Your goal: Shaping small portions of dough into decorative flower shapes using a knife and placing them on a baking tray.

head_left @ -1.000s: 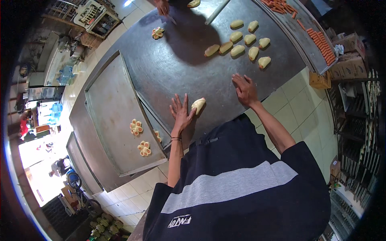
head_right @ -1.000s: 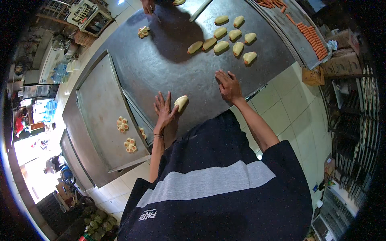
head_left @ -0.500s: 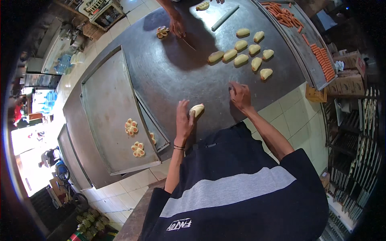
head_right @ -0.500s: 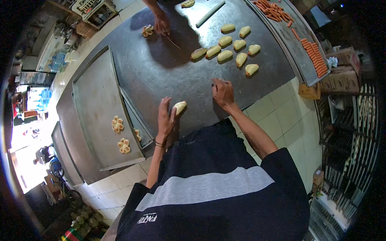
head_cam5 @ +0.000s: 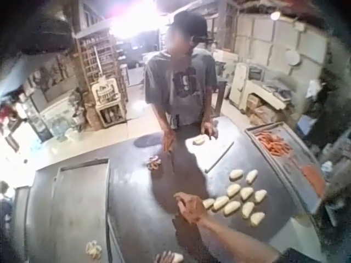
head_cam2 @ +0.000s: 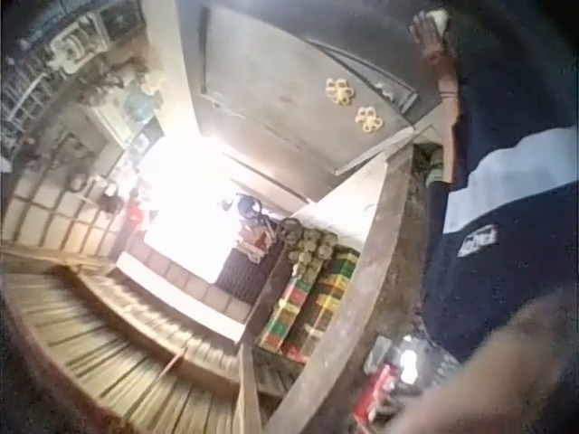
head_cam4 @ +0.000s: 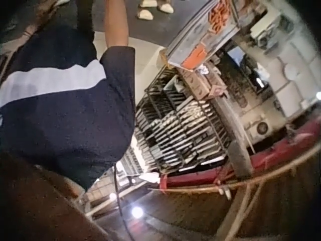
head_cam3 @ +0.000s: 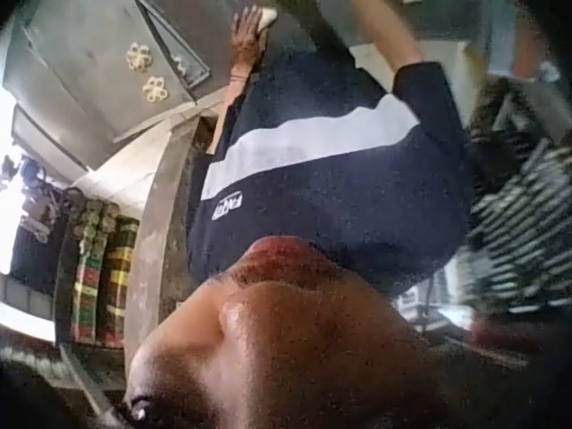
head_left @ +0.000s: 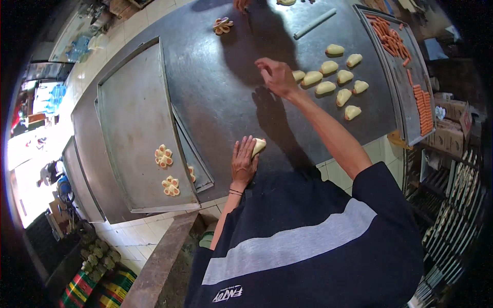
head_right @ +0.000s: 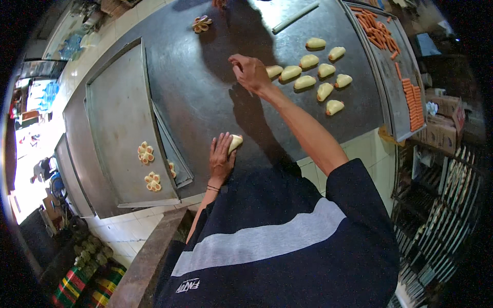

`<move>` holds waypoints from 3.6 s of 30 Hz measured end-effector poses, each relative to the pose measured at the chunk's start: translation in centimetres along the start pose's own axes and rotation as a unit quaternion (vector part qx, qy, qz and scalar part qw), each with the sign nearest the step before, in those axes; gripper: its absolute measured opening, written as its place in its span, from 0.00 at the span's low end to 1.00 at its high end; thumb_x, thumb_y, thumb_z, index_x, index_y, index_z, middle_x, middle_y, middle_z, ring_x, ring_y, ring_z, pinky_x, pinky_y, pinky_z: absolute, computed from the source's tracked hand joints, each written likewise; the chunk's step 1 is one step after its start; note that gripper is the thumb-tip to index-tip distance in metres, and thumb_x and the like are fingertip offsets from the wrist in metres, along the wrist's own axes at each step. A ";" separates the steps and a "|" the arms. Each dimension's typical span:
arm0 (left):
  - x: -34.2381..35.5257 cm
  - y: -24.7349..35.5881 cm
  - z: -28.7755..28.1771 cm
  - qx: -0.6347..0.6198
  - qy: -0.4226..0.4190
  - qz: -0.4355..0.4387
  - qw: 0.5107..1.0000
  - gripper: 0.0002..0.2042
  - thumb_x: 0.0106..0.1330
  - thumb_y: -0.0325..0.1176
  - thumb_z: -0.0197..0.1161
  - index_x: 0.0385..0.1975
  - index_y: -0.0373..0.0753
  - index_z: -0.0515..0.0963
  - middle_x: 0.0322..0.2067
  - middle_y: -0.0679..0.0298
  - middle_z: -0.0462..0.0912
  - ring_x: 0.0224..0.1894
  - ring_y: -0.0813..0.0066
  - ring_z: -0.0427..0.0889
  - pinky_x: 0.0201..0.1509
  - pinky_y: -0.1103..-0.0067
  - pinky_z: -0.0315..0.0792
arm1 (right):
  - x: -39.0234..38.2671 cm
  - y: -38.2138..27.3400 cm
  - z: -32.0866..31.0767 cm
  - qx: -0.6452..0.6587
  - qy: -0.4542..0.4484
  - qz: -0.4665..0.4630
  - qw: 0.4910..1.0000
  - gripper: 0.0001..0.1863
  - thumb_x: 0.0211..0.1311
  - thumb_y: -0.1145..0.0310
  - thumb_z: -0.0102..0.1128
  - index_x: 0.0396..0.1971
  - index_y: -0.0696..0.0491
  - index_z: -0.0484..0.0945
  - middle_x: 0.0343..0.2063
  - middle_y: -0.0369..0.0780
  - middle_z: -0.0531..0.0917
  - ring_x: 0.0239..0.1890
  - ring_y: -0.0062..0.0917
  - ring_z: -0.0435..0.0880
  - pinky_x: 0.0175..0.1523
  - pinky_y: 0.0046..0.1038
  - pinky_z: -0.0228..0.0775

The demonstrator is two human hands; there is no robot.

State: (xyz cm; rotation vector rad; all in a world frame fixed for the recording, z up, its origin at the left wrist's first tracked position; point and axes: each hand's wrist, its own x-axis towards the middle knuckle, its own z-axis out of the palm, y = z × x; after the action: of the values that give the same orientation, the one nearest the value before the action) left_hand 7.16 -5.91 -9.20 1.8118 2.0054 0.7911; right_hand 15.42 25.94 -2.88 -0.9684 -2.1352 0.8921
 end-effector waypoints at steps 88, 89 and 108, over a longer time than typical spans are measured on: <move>13.1 -3.2 2.1 0.201 0.176 -0.305 0.914 0.29 0.73 0.35 0.52 0.76 0.46 0.65 0.77 0.59 0.64 0.80 0.58 0.58 0.84 0.58 0.47 | 25.0 18.8 4.7 -0.445 0.110 -0.334 0.824 0.25 0.66 0.65 0.63 0.60 0.60 0.76 0.55 0.55 0.81 0.55 0.51 0.80 0.58 0.45 0.74; 13.1 -3.1 2.1 0.196 0.181 -0.308 0.913 0.29 0.73 0.35 0.52 0.76 0.46 0.65 0.77 0.59 0.64 0.80 0.58 0.58 0.84 0.58 0.47 | 24.8 18.3 4.2 -0.357 0.113 -0.308 0.874 0.20 0.66 0.65 0.63 0.55 0.58 0.79 0.51 0.53 0.83 0.52 0.50 0.83 0.56 0.44 0.76; 11.2 0.9 3.6 0.255 0.188 -0.255 0.914 0.28 0.74 0.34 0.52 0.75 0.44 0.65 0.77 0.58 0.63 0.80 0.58 0.58 0.83 0.59 0.48 | -22.6 14.3 -21.4 -0.129 -0.255 -0.084 0.955 0.31 0.66 0.77 0.60 0.70 0.46 0.74 0.72 0.34 0.73 0.78 0.28 0.64 0.83 0.43 0.48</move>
State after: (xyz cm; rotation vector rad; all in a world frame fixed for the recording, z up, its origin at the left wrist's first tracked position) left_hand 8.39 5.81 -10.11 1.2877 2.9872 0.5032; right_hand 49.11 21.75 -7.33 -0.7106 -2.7821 0.8591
